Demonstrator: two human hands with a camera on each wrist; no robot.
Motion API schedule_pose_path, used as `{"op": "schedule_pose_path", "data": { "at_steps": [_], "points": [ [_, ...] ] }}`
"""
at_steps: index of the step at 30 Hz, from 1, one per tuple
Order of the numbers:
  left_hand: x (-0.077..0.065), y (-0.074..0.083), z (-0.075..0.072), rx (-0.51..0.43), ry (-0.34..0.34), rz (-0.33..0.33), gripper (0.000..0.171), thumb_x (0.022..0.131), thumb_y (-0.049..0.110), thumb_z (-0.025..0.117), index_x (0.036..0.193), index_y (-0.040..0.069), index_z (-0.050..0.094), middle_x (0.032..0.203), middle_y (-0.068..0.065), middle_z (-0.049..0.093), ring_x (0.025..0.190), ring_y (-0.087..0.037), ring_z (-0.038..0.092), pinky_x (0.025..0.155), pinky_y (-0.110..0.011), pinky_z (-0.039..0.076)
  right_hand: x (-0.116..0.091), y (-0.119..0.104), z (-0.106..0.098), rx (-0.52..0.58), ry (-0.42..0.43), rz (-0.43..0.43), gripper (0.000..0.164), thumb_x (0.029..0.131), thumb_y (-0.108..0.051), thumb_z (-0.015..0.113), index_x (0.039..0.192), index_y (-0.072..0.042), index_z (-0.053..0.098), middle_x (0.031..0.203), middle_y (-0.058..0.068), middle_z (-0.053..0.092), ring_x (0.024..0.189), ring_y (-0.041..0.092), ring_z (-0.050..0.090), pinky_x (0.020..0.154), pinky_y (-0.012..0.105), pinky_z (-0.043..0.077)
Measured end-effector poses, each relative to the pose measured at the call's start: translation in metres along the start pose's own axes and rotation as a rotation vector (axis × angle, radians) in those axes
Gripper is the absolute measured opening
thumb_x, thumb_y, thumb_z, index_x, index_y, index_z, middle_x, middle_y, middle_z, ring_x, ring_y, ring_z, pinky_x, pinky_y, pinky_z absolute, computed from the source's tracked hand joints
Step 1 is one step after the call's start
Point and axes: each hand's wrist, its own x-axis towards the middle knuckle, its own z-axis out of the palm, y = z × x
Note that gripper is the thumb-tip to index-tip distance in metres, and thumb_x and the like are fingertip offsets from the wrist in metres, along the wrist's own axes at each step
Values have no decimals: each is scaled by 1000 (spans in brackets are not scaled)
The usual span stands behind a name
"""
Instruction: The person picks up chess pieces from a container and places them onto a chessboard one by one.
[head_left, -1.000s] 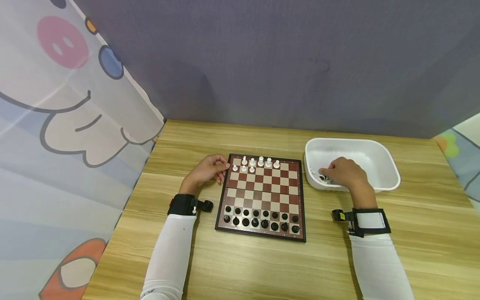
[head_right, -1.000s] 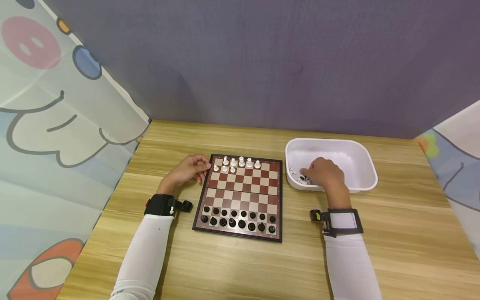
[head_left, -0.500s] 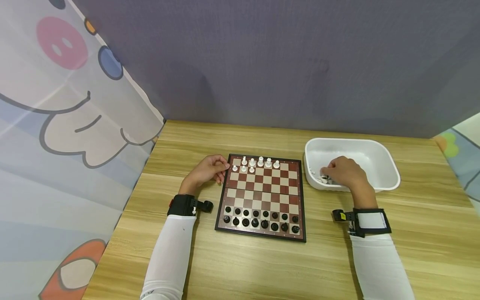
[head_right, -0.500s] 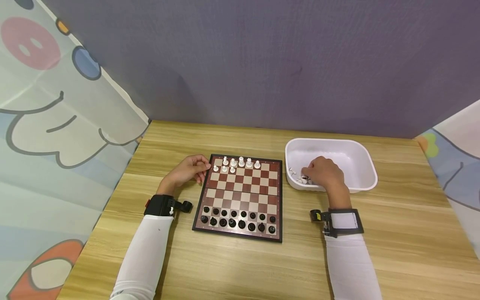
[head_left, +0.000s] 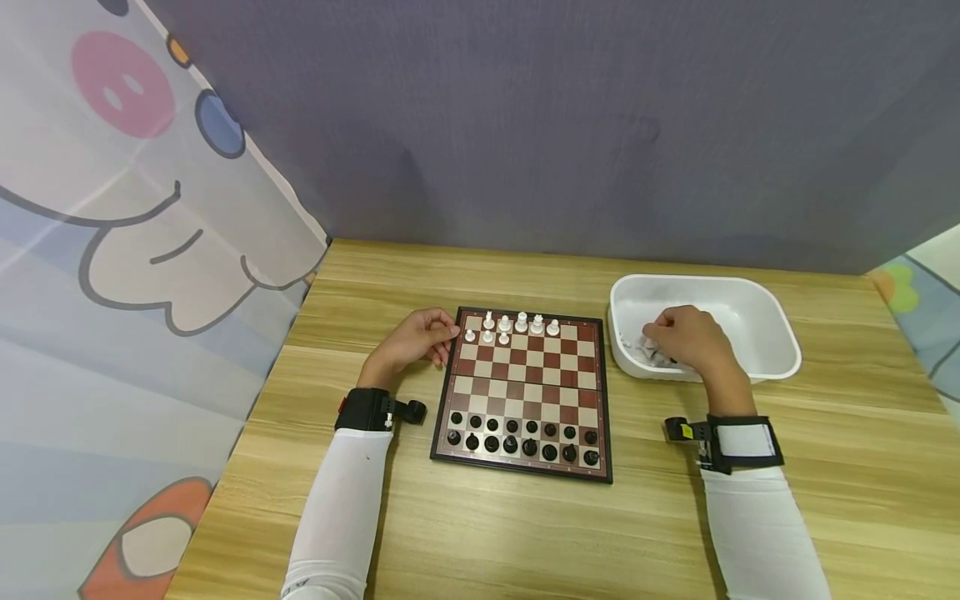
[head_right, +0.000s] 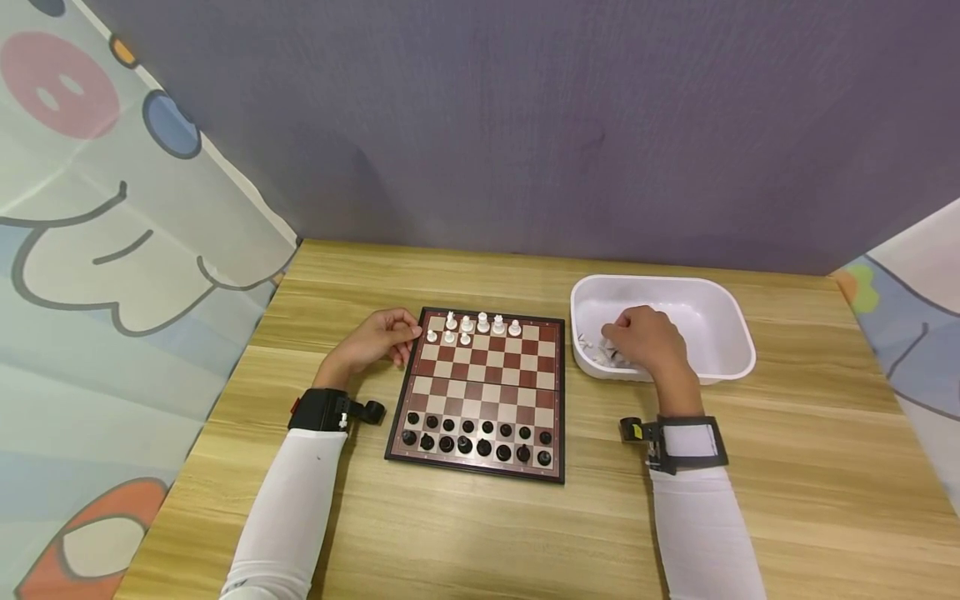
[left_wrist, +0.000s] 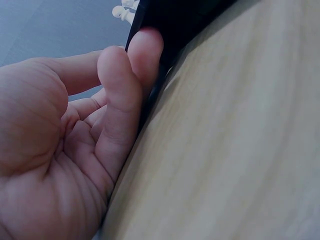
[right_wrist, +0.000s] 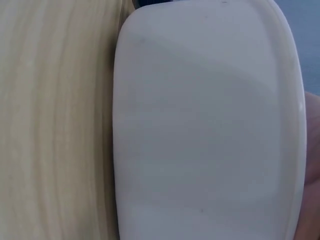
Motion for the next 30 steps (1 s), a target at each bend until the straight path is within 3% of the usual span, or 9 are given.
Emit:
{"op": "schedule_pose_path", "data": {
  "at_steps": [9, 21, 30],
  "points": [
    [1, -2, 1, -3, -4, -3, 17, 105, 12, 58, 115, -3, 57, 75, -4, 61, 58, -15, 62, 53, -24, 58, -4, -6, -4, 86, 46, -18, 27, 93, -28, 60, 93, -3, 70, 77, 7, 69, 67, 19, 58, 58, 29, 43],
    [2, 0, 0, -9, -6, -3, 18, 105, 11, 58, 115, -4, 57, 74, -4, 61, 58, -15, 62, 53, -23, 57, -7, -15, -8, 150, 122, -61, 20, 92, -24, 64, 92, -7, 73, 72, 1, 73, 62, 15, 61, 56, 28, 43],
    [3, -2, -1, 4, -2, 0, 18, 105, 12, 59, 115, -2, 57, 74, -4, 61, 57, -15, 62, 53, -24, 58, -8, -21, -6, 258, 205, -113, 15, 92, -17, 65, 95, -4, 71, 74, 4, 75, 59, 11, 67, 52, 24, 52]
  ]
}}
